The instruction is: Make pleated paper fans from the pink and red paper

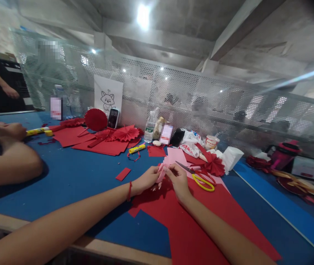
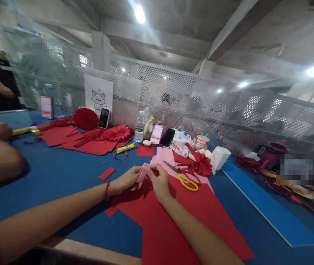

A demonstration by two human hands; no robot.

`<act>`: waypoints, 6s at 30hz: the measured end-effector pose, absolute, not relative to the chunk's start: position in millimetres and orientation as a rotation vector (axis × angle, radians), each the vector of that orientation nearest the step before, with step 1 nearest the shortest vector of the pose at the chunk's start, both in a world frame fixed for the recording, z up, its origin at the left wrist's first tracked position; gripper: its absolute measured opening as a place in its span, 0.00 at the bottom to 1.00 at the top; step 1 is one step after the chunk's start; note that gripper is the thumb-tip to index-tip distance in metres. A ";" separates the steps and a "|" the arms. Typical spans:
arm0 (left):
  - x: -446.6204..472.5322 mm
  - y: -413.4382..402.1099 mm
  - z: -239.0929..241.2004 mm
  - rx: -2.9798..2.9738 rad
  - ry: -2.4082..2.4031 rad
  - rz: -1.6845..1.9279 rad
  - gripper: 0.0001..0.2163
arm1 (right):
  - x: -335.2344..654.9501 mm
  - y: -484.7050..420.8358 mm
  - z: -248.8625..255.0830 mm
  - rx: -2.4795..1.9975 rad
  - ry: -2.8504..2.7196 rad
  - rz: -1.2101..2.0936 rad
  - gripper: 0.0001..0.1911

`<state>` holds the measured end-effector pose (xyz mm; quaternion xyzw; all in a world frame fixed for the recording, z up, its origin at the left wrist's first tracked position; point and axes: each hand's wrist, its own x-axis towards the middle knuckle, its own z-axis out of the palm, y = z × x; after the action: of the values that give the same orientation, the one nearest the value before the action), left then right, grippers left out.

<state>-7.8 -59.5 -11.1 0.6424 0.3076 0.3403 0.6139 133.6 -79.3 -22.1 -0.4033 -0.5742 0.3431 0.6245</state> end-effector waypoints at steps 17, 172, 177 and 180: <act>-11.4 -60.9 -4.5 1.323 0.591 0.531 0.06 | 135.7 -77.3 -18.8 -0.911 -1.171 1.030 0.20; -5.9 -51.0 -12.2 1.506 0.646 1.068 0.21 | 152.0 -65.3 -23.0 -0.957 -1.097 0.777 0.22; -4.3 -54.3 -10.8 1.462 0.667 1.071 0.20 | 153.3 -62.6 -28.3 -0.977 -1.109 0.821 0.25; -3.4 -56.7 -7.4 1.334 0.704 1.039 0.20 | 153.5 -61.8 -29.6 -0.972 -1.074 0.851 0.25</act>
<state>-3.4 -56.7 -7.4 0.5777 0.3050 0.4498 0.6090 153.5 -61.8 -29.6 -0.4310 -0.4760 0.3770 0.6675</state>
